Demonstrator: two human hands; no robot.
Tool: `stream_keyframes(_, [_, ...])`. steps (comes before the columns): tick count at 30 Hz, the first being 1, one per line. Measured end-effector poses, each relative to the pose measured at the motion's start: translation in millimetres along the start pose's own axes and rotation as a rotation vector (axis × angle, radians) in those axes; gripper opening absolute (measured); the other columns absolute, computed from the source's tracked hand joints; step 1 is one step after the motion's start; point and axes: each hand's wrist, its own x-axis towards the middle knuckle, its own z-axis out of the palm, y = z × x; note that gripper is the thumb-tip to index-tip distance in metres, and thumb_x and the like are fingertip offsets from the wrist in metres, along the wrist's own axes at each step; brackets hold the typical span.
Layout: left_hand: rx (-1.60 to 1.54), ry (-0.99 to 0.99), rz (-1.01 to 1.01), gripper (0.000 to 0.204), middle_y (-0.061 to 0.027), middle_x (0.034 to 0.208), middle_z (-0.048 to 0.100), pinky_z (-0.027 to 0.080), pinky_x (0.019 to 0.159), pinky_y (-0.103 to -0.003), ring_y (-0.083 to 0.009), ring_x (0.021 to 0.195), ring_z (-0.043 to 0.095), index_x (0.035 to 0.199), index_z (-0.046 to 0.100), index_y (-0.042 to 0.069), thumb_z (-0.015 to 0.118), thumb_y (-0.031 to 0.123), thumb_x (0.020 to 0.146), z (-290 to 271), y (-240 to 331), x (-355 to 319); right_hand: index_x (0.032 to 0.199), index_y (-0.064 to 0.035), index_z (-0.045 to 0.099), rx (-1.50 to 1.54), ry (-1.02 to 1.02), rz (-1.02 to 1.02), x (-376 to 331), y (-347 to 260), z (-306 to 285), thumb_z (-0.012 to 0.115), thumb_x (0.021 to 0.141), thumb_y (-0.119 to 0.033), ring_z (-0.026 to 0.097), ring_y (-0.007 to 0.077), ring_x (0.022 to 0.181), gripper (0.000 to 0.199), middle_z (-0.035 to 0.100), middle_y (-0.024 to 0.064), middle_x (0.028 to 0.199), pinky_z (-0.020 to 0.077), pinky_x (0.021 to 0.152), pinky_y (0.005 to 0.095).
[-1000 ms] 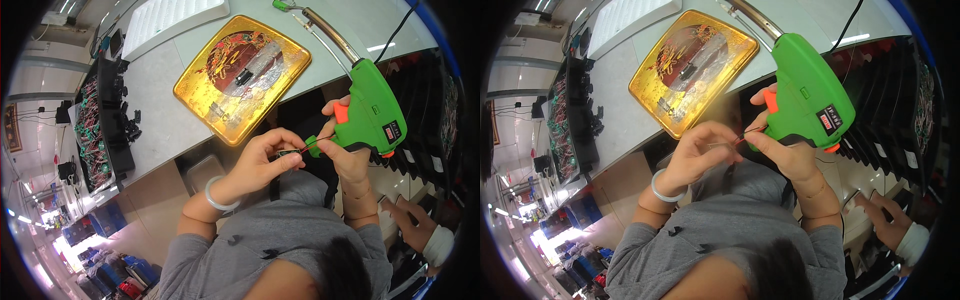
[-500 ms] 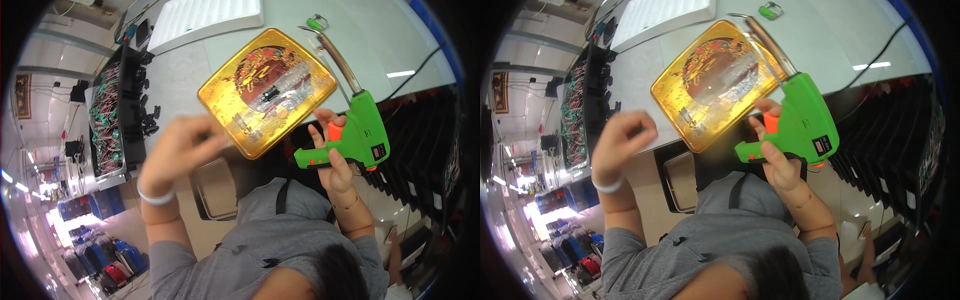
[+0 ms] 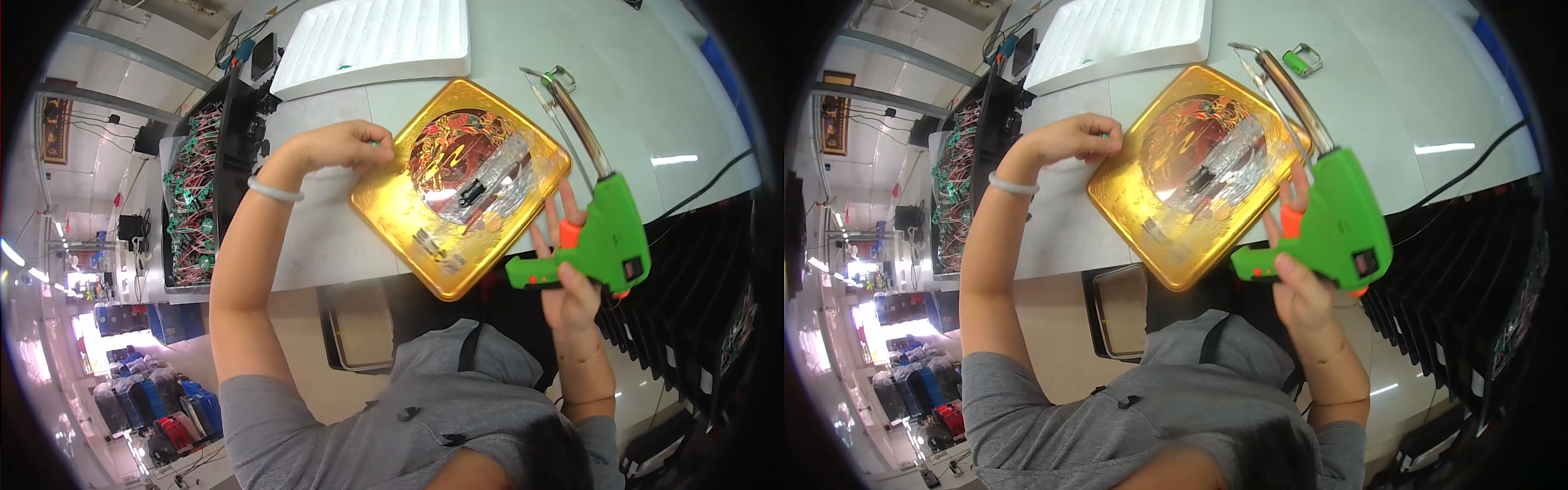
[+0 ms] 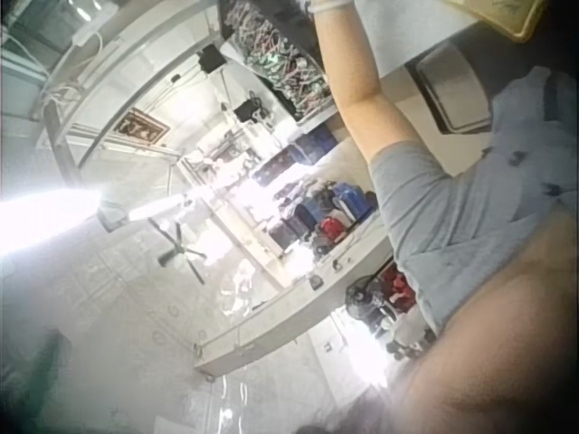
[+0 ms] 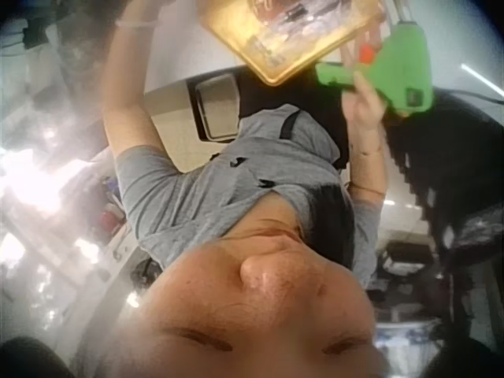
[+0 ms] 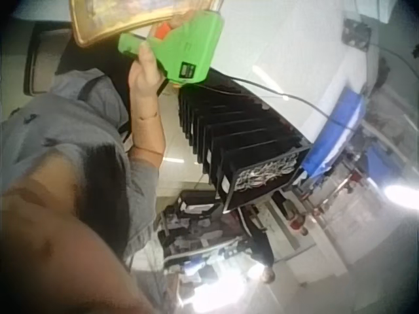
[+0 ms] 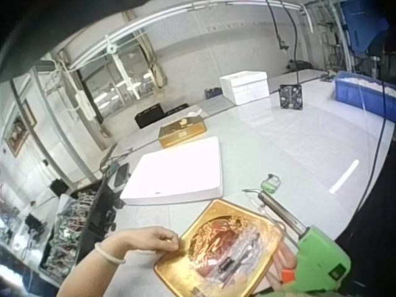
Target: The person uses a green heat gun to solder wires onto small electronic circuit boards. They pick up boards from a black bin, apply heat to the connection points, and place the finished boards into a white foam tray. The process is repeated for multiple units.
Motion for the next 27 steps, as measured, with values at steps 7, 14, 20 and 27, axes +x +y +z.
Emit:
stream_keyframes(7, [0.029,0.298,0.25,0.011,-0.0014,0.066,0.049,0.038,0.054,-0.02,-0.0075,0.06,0.046,0.074,0.052,0.002,0.053,0.011,0.081,62,-20,-32,0.111,-0.0036,0.04,0.106,-0.149,0.145,70,-25,-18,0.056,0.061,-0.012,0.019,0.0361,0.124,0.053,0.031,0.0159,0.122,0.013,0.102,0.047])
stream_keyframes(14, [0.059,0.309,0.262,0.009,-0.0037,0.073,0.055,0.042,0.063,-0.023,-0.0086,0.07,0.051,0.079,0.056,0.0,0.056,0.009,0.077,64,13,-27,0.105,-0.0023,0.042,0.083,-0.196,0.165,66,-19,-25,0.056,0.059,-0.011,0.017,0.038,0.124,0.049,0.031,0.0189,0.123,0.0128,0.103,0.0459])
stream_keyframes(20, [-0.205,0.115,0.314,0.01,-0.0014,0.074,0.058,0.041,0.057,-0.019,-0.0076,0.063,0.051,0.081,0.058,0.0,0.056,0.008,0.076,43,14,28,0.105,-0.0032,0.042,0.141,-0.046,0.141,45,-14,-21,0.059,0.057,-0.013,0.013,0.0409,0.124,0.052,0.017,0.0269,0.132,0.0099,0.103,0.0449])
stream_keyframes(27, [-0.338,0.205,0.239,0.009,0.0,0.066,0.053,0.04,0.051,-0.017,-0.005,0.057,0.048,0.084,0.057,0.002,0.055,0.01,0.079,64,6,23,0.113,-0.0037,0.038,0.124,-0.135,0.159,51,-10,-29,0.058,0.059,-0.014,0.01,0.0422,0.124,0.059,0.015,0.026,0.133,0.0091,0.102,0.0478])
